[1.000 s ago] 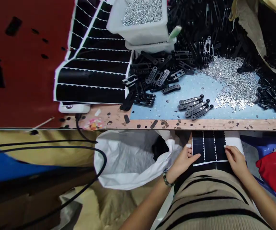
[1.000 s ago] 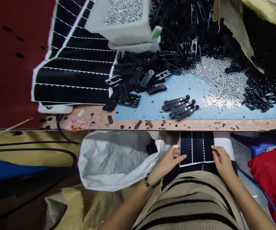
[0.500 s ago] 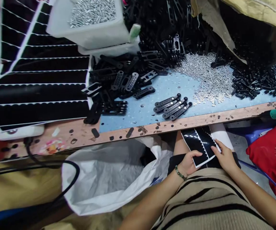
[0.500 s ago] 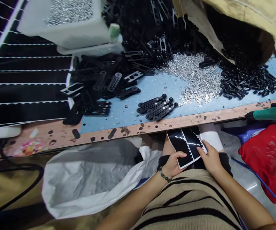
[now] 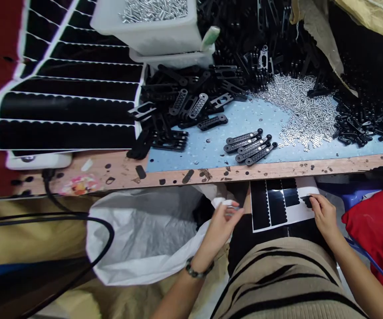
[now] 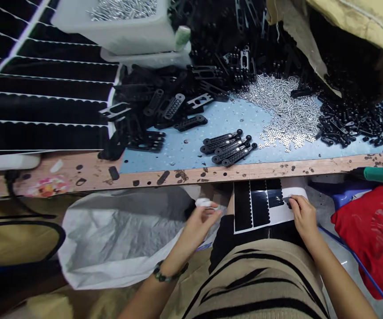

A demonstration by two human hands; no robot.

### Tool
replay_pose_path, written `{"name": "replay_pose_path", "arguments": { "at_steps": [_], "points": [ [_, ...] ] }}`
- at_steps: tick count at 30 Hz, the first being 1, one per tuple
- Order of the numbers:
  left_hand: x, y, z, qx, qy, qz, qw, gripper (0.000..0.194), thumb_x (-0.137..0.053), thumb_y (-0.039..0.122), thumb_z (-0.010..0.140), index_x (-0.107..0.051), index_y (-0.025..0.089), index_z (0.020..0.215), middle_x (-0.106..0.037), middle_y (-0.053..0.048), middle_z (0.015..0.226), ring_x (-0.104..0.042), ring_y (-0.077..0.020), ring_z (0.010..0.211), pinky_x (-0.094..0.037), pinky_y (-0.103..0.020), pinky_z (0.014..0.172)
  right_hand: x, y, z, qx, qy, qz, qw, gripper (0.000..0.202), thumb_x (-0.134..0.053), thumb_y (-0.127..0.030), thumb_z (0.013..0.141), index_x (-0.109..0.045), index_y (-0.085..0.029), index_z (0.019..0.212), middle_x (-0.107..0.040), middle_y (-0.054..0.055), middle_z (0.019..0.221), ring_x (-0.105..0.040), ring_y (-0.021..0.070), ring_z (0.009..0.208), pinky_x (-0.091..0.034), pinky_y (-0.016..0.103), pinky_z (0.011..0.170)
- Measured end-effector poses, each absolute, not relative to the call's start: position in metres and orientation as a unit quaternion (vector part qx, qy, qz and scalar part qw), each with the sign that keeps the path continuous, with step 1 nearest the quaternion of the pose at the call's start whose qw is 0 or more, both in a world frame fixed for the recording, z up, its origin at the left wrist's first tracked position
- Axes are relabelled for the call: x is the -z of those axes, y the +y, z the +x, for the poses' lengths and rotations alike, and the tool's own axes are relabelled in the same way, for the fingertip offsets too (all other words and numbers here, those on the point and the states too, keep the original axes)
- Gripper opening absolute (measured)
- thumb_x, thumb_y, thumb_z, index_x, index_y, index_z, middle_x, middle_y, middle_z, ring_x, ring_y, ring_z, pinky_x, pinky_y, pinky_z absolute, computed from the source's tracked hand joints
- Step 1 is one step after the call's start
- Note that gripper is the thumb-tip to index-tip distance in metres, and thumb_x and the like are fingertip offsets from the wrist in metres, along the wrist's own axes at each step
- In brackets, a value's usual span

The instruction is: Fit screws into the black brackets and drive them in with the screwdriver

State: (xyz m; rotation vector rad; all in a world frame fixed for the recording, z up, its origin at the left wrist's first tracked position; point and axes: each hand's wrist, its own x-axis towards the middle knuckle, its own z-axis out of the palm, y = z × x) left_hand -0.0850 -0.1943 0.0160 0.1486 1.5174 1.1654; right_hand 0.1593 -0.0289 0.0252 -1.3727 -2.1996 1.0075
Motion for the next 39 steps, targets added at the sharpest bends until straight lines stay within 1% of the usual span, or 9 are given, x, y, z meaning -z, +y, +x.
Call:
{"name": "replay_pose_path", "arguments": {
  "at_steps": [2, 6, 12, 14, 18, 22, 26, 31, 39],
  "points": [
    [-0.033, -0.191, -0.081, -0.488, 0.670, 0.144, 0.540, 0.039, -0.059, 0.057, 0.079, -0.063, 0.020, 0.092, -0.067, -0.005, 0.096, -0.061, -0.0204, 0.094, -0.049, -0.032, 0.081, -0.037, -0.024, 0.143, -0.318, -0.821, -0.420, 0.221, 0.031, -0.043, -0.044, 0.092, -0.064, -0.021, 0.094, -0.066, 0.007, 0.080, -0.062, 0.0207, 0.071, -0.050, 0.033, 0.067],
    [-0.066, -0.156, -0.055, -0.494, 0.521, 0.174, 0.674, 0.057, -0.042, 0.066, 0.086, -0.068, 0.017, 0.099, -0.068, -0.009, 0.107, -0.059, -0.0252, 0.107, -0.049, -0.037, 0.088, -0.060, -0.027, 0.092, -0.244, -0.900, -0.272, 0.236, 0.034, -0.059, -0.045, 0.084, -0.057, -0.021, 0.108, -0.062, 0.010, 0.090, -0.058, 0.0251, 0.082, -0.049, 0.040, 0.075],
    [-0.091, -0.126, -0.069, -0.557, 0.599, 0.278, 0.503, 0.035, -0.052, 0.044, 0.088, -0.068, 0.021, 0.110, -0.066, -0.005, 0.118, -0.057, -0.0263, 0.115, -0.037, -0.042, 0.108, -0.089, -0.014, 0.056, -0.299, -0.915, -0.223, 0.154, 0.071, -0.069, -0.042, 0.076, -0.035, -0.021, 0.135, -0.052, 0.014, 0.113, -0.054, 0.0284, 0.099, -0.050, 0.047, 0.083],
    [-0.095, -0.129, -0.080, -0.544, 0.609, 0.319, 0.481, 0.035, -0.048, 0.038, 0.091, -0.066, 0.021, 0.116, -0.063, -0.005, 0.125, -0.055, -0.0258, 0.119, -0.037, -0.042, 0.109, -0.099, -0.004, 0.050, -0.363, -0.897, -0.206, 0.143, 0.058, -0.065, -0.039, 0.080, -0.040, -0.023, 0.130, -0.051, 0.011, 0.109, -0.055, 0.0236, 0.091, -0.051, 0.041, 0.078],
    [-0.098, -0.136, -0.093, -0.522, 0.625, 0.379, 0.440, 0.041, -0.044, 0.031, 0.093, -0.054, 0.021, 0.131, -0.056, -0.006, 0.134, -0.049, -0.0239, 0.125, -0.038, -0.040, 0.109, -0.115, 0.008, 0.033, -0.460, -0.869, -0.146, 0.113, 0.008, -0.053, -0.031, 0.090, -0.054, -0.023, 0.090, -0.055, 0.006, 0.091, -0.056, 0.0185, 0.084, -0.050, 0.033, 0.074],
    [-0.093, -0.139, -0.106, -0.486, 0.714, 0.432, 0.260, 0.038, -0.038, 0.026, 0.096, -0.054, 0.025, 0.130, -0.056, -0.005, 0.132, -0.050, -0.0227, 0.123, -0.038, -0.041, 0.106, -0.113, 0.019, 0.014, -0.553, -0.785, -0.230, 0.158, 0.013, -0.056, -0.032, 0.088, -0.049, -0.023, 0.082, -0.056, 0.000, 0.075, -0.057, 0.0137, 0.066, -0.049, 0.027, 0.059],
    [-0.086, -0.138, -0.117, -0.325, 0.767, 0.548, 0.082, 0.039, -0.052, 0.019, 0.087, -0.058, 0.023, 0.126, -0.060, -0.006, 0.128, -0.048, -0.0275, 0.119, -0.035, -0.046, 0.101, -0.102, 0.034, -0.004, -0.611, -0.684, -0.327, 0.230, 0.027, -0.069, -0.037, 0.076, -0.053, -0.023, 0.092, -0.057, -0.004, 0.070, -0.059, 0.0120, 0.056, -0.051, 0.026, 0.053],
    [-0.082, -0.135, -0.120, -0.245, 0.759, 0.601, 0.041, 0.043, -0.058, 0.021, 0.083, -0.057, 0.017, 0.126, -0.060, -0.006, 0.129, -0.050, -0.0260, 0.116, -0.035, -0.043, 0.096, -0.089, 0.034, -0.018, -0.630, -0.664, -0.360, 0.182, 0.025, -0.072, -0.040, 0.072, -0.060, -0.020, 0.078, -0.063, -0.001, 0.068, -0.065, 0.0137, 0.056, -0.055, 0.026, 0.053],
    [-0.083, -0.136, -0.122, -0.244, 0.756, 0.607, 0.023, 0.040, -0.058, 0.021, 0.082, -0.058, 0.017, 0.122, -0.062, -0.005, 0.127, -0.051, -0.0247, 0.113, -0.032, -0.041, 0.096, -0.076, 0.027, -0.017, -0.606, -0.664, -0.403, 0.173, 0.024, -0.072, -0.040, 0.072, -0.061, -0.020, 0.079, -0.065, -0.002, 0.064, -0.066, 0.0140, 0.056, -0.055, 0.025, 0.053]
  ]
}}
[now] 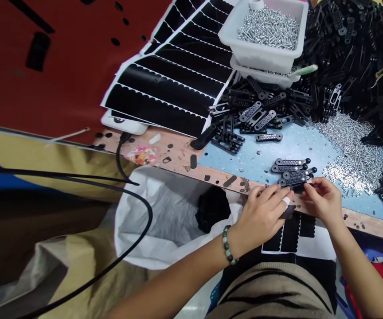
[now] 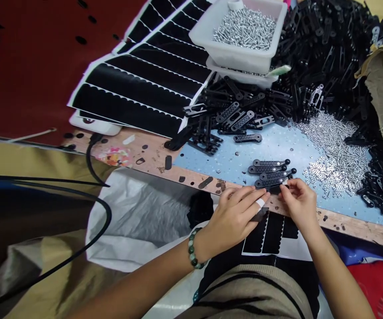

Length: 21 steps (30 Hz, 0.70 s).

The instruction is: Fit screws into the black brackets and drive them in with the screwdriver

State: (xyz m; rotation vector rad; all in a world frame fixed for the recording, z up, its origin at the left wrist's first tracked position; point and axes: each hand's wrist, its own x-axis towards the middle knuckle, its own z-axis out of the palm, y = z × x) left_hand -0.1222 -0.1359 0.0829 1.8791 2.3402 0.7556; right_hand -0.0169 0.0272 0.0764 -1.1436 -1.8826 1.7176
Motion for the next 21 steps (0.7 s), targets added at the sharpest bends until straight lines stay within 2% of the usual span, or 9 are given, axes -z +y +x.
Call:
{"name": "replay_pose_path", "arguments": {
  "at_steps": [4, 9, 11, 14, 18, 21],
  "points": [
    [-0.082, -0.137, -0.124, -0.247, 0.753, 0.610, 0.028, 0.042, -0.058, 0.020, 0.081, -0.057, 0.016, 0.123, -0.062, -0.005, 0.127, -0.050, -0.0243, 0.114, -0.031, -0.041, 0.096, -0.077, 0.027, -0.018, -0.621, -0.643, -0.407, 0.189, 0.027, -0.074, -0.041, 0.070, -0.059, -0.019, 0.076, -0.064, -0.002, 0.062, -0.065, 0.0140, 0.052, -0.055, 0.025, 0.050],
    [-0.085, -0.135, -0.123, -0.248, 0.754, 0.606, 0.042, 0.042, -0.058, 0.018, 0.081, -0.056, 0.017, 0.124, -0.062, -0.005, 0.127, -0.050, -0.0238, 0.114, -0.031, -0.042, 0.095, -0.073, 0.029, -0.017, -0.590, -0.692, -0.386, 0.155, 0.025, -0.070, -0.041, 0.074, -0.060, -0.020, 0.082, -0.065, 0.000, 0.067, -0.065, 0.0149, 0.056, -0.055, 0.028, 0.055],
    [-0.086, -0.132, -0.123, -0.246, 0.757, 0.604, 0.046, 0.044, -0.058, 0.017, 0.081, -0.055, 0.017, 0.125, -0.063, -0.005, 0.125, -0.051, -0.0234, 0.113, -0.031, -0.042, 0.094, -0.072, 0.030, -0.016, -0.547, -0.734, -0.374, 0.147, 0.025, -0.066, -0.042, 0.077, -0.059, -0.020, 0.085, -0.064, 0.000, 0.069, -0.065, 0.0149, 0.056, -0.054, 0.029, 0.055],
    [-0.089, -0.127, -0.122, -0.241, 0.760, 0.601, 0.053, 0.043, -0.057, 0.015, 0.082, -0.054, 0.015, 0.125, -0.064, -0.005, 0.122, -0.052, -0.0236, 0.110, -0.031, -0.042, 0.093, -0.075, 0.033, -0.015, -0.417, -0.825, -0.349, 0.151, 0.028, -0.062, -0.044, 0.081, -0.056, -0.021, 0.093, -0.063, 0.001, 0.073, -0.061, 0.0143, 0.055, -0.051, 0.029, 0.055],
    [-0.092, -0.123, -0.125, -0.250, 0.762, 0.594, 0.066, 0.039, -0.055, 0.017, 0.084, -0.056, 0.016, 0.122, -0.065, -0.007, 0.119, -0.051, -0.0257, 0.108, -0.030, -0.045, 0.093, -0.088, 0.040, -0.015, -0.241, -0.909, -0.296, 0.168, 0.042, -0.064, -0.047, 0.080, -0.053, -0.020, 0.110, -0.061, 0.010, 0.095, -0.060, 0.0227, 0.079, -0.051, 0.036, 0.065],
    [-0.094, -0.122, -0.128, -0.278, 0.754, 0.590, 0.083, 0.034, -0.050, 0.018, 0.087, -0.059, 0.017, 0.119, -0.063, -0.008, 0.121, -0.050, -0.0269, 0.109, -0.030, -0.046, 0.092, -0.100, 0.039, -0.015, -0.289, -0.912, -0.219, 0.191, 0.043, -0.063, -0.037, 0.083, -0.049, -0.022, 0.119, -0.056, 0.012, 0.106, -0.058, 0.0219, 0.085, -0.051, 0.038, 0.070]
  ]
}}
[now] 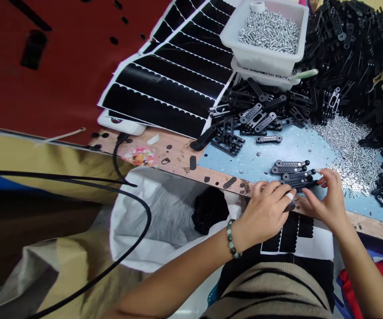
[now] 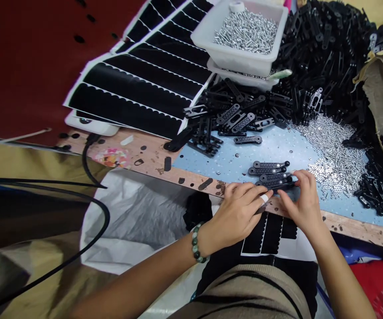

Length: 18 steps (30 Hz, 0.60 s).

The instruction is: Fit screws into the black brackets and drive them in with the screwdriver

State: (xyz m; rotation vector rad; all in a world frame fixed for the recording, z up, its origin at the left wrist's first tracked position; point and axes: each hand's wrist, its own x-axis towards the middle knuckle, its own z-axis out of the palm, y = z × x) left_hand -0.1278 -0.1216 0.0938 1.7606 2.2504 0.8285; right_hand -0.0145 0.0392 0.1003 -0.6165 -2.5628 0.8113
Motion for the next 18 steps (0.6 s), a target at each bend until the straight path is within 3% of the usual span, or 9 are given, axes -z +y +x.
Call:
{"name": "replay_pose_path", "arguments": {
  "at_steps": [3, 6, 10, 14, 18],
  "points": [
    [-0.096, -0.122, -0.130, -0.317, 0.743, 0.580, 0.104, 0.028, -0.044, 0.016, 0.088, -0.063, 0.015, 0.109, -0.059, -0.009, 0.127, -0.047, -0.0274, 0.113, -0.031, -0.046, 0.095, -0.110, 0.030, -0.016, -0.423, -0.894, -0.099, 0.111, 0.024, -0.055, -0.026, 0.089, -0.053, -0.024, 0.113, -0.060, 0.004, 0.092, -0.057, 0.0162, 0.077, -0.051, 0.033, 0.069],
    [-0.098, -0.126, -0.133, -0.364, 0.733, 0.561, 0.122, 0.030, -0.039, 0.015, 0.090, -0.063, 0.016, 0.109, -0.054, -0.009, 0.132, -0.045, -0.0260, 0.116, -0.033, -0.044, 0.097, -0.114, 0.023, -0.019, -0.486, -0.867, -0.079, 0.075, 0.009, -0.054, -0.025, 0.090, -0.060, -0.024, 0.096, -0.061, 0.001, 0.081, -0.057, 0.0142, 0.072, -0.050, 0.029, 0.065],
    [-0.096, -0.138, -0.139, -0.411, 0.761, 0.498, 0.065, 0.041, -0.034, 0.015, 0.092, -0.051, 0.017, 0.129, -0.053, -0.010, 0.134, -0.044, -0.0239, 0.120, -0.034, -0.042, 0.098, -0.107, 0.028, -0.023, -0.534, -0.806, -0.209, 0.148, 0.011, -0.059, -0.029, 0.086, -0.065, -0.023, 0.094, -0.062, 0.001, 0.080, -0.058, 0.0138, 0.068, -0.049, 0.029, 0.060],
    [-0.090, -0.143, -0.140, -0.329, 0.783, 0.527, 0.032, 0.035, -0.045, 0.017, 0.090, -0.058, 0.020, 0.123, -0.064, -0.006, 0.122, -0.050, -0.0261, 0.113, -0.028, -0.047, 0.098, -0.094, 0.035, -0.031, -0.554, -0.759, -0.305, 0.156, 0.013, -0.062, -0.033, 0.082, -0.068, -0.021, 0.082, -0.060, 0.001, 0.073, -0.057, 0.0122, 0.057, -0.047, 0.027, 0.052],
    [-0.083, -0.142, -0.138, -0.284, 0.783, 0.553, 0.031, 0.034, -0.050, 0.019, 0.088, -0.060, 0.021, 0.121, -0.064, -0.005, 0.123, -0.054, -0.0258, 0.110, -0.026, -0.049, 0.098, -0.087, 0.035, -0.037, -0.527, -0.780, -0.310, 0.130, 0.015, -0.060, -0.033, 0.081, -0.068, -0.021, 0.081, -0.060, 0.001, 0.072, -0.057, 0.0128, 0.059, -0.046, 0.027, 0.053]
  ]
}}
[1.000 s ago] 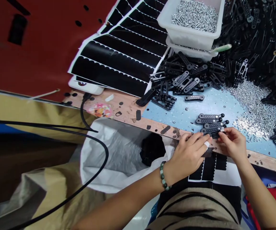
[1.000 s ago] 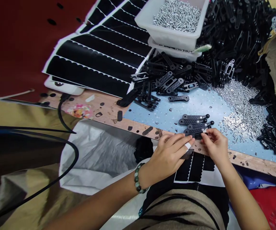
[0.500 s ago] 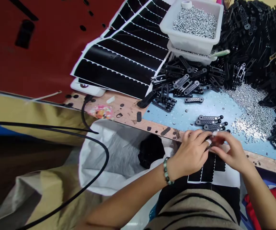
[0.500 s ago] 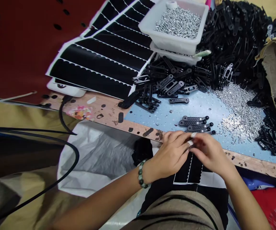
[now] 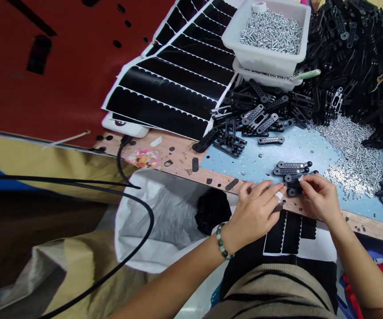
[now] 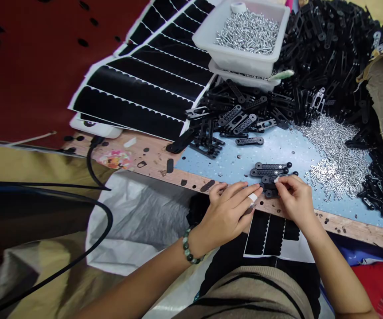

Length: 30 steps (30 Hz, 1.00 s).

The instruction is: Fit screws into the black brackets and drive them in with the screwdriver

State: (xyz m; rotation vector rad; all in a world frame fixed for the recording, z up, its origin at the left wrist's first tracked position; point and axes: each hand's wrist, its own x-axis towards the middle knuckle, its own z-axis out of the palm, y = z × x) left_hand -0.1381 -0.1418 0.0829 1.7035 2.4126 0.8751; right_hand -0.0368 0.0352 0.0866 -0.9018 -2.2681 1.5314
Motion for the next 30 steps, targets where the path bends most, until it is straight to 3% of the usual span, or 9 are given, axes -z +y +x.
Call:
{"name": "replay_pose_path", "arguments": {
  "at_steps": [6, 19, 25, 30],
  "points": [
    [-0.0819, -0.1419, -0.1408, -0.265, 0.775, 0.573, 0.025, 0.036, -0.052, 0.019, 0.086, -0.059, 0.020, 0.121, -0.063, -0.005, 0.126, -0.054, -0.0258, 0.111, -0.025, -0.049, 0.098, -0.0873, 0.0379, -0.0377, -0.499, -0.807, -0.296, 0.114, 0.016, -0.059, -0.034, 0.082, -0.068, -0.021, 0.081, -0.062, 0.002, 0.074, -0.057, 0.0141, 0.064, -0.046, 0.027, 0.057],
    [-0.0858, -0.1408, -0.1418, -0.267, 0.770, 0.578, 0.034, 0.036, -0.049, 0.020, 0.087, -0.058, 0.018, 0.122, -0.062, -0.005, 0.127, -0.054, -0.0246, 0.111, -0.025, -0.047, 0.098, -0.0868, 0.0351, -0.0410, -0.568, -0.747, -0.331, 0.096, 0.020, -0.063, -0.039, 0.079, -0.068, -0.020, 0.080, -0.061, 0.000, 0.066, -0.056, 0.0119, 0.054, -0.047, 0.026, 0.052],
    [-0.0861, -0.1419, -0.1420, -0.268, 0.771, 0.576, 0.042, 0.038, -0.049, 0.019, 0.085, -0.058, 0.018, 0.122, -0.062, -0.006, 0.127, -0.054, -0.0247, 0.109, -0.026, -0.047, 0.097, -0.0850, 0.0343, -0.0405, -0.640, -0.673, -0.350, 0.122, 0.023, -0.069, -0.042, 0.072, -0.066, -0.020, 0.077, -0.058, -0.003, 0.053, -0.052, 0.0109, 0.045, -0.046, 0.025, 0.045],
    [-0.0827, -0.1427, -0.1409, -0.265, 0.773, 0.574, 0.046, 0.041, -0.050, 0.019, 0.084, -0.058, 0.020, 0.124, -0.062, -0.006, 0.126, -0.053, -0.0253, 0.110, -0.027, -0.047, 0.098, -0.0835, 0.0354, -0.0380, -0.627, -0.689, -0.331, 0.148, 0.021, -0.066, -0.041, 0.076, -0.065, -0.020, 0.079, -0.056, -0.003, 0.055, -0.052, 0.0111, 0.046, -0.047, 0.026, 0.047]
  ]
}}
